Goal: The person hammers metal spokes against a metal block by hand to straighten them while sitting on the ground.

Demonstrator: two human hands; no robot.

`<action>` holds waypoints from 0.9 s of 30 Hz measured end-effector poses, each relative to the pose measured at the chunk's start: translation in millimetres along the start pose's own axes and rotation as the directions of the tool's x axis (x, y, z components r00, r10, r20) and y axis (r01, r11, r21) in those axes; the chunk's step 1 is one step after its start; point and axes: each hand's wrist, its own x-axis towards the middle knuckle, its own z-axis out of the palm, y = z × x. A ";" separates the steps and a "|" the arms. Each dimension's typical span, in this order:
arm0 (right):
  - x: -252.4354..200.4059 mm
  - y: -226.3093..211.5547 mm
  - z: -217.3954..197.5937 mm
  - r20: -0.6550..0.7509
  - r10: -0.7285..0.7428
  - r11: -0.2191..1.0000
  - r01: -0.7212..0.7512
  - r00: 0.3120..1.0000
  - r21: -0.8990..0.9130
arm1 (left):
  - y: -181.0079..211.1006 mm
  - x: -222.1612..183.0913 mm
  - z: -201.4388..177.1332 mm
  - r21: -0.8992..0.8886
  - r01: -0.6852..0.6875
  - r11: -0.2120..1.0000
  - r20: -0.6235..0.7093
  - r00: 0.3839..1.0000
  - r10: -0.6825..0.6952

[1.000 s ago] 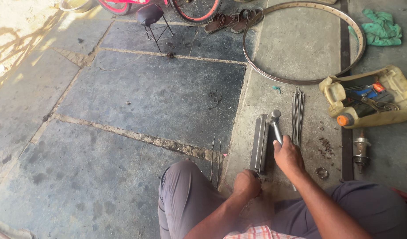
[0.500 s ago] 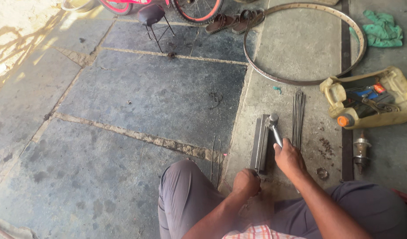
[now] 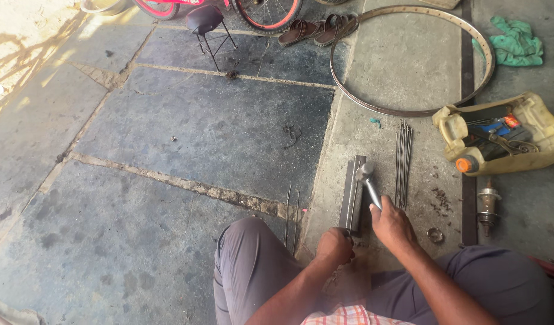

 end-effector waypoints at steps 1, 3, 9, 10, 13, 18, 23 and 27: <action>-3.0 3.4 0.6 0.024 -0.002 1.000 0.003 1.000 -0.013 | 1.6 0.2 -0.4 0.010 -0.007 1.000 0.010 1.000 0.007; -7.9 8.7 1.2 0.004 -0.031 0.999 0.031 1.000 -0.008 | 4.2 0.3 -0.5 0.003 -0.016 1.000 0.024 1.000 0.016; -28.1 14.9 5.4 -0.093 -0.037 0.995 0.045 0.995 0.087 | 1.8 3.4 0.5 -0.034 -0.016 0.999 0.014 1.000 0.016; -32.7 14.8 7.2 -0.081 -0.031 0.996 0.038 0.996 0.082 | 1.7 4.9 0.9 -0.034 -0.012 0.999 0.012 1.000 0.013; -41.2 13.7 11.0 -0.059 -0.057 0.997 0.060 0.997 0.039 | 3.0 6.4 2.2 -0.039 -0.010 0.999 0.001 1.000 0.010; -42.0 18.1 29.4 -0.027 0.051 0.997 -0.049 0.998 0.057 | 2.2 4.6 0.3 -0.027 -0.012 1.000 -0.016 1.000 0.012; -47.5 51.2 59.8 0.355 0.373 0.558 -0.513 0.857 0.652 | -1.3 11.5 1.5 0.005 -0.026 1.000 0.030 0.999 0.026; -62.9 57.9 59.4 0.323 0.402 0.760 -0.509 0.857 0.404 | -5.3 15.1 2.6 -0.283 -0.069 0.957 0.101 0.990 0.102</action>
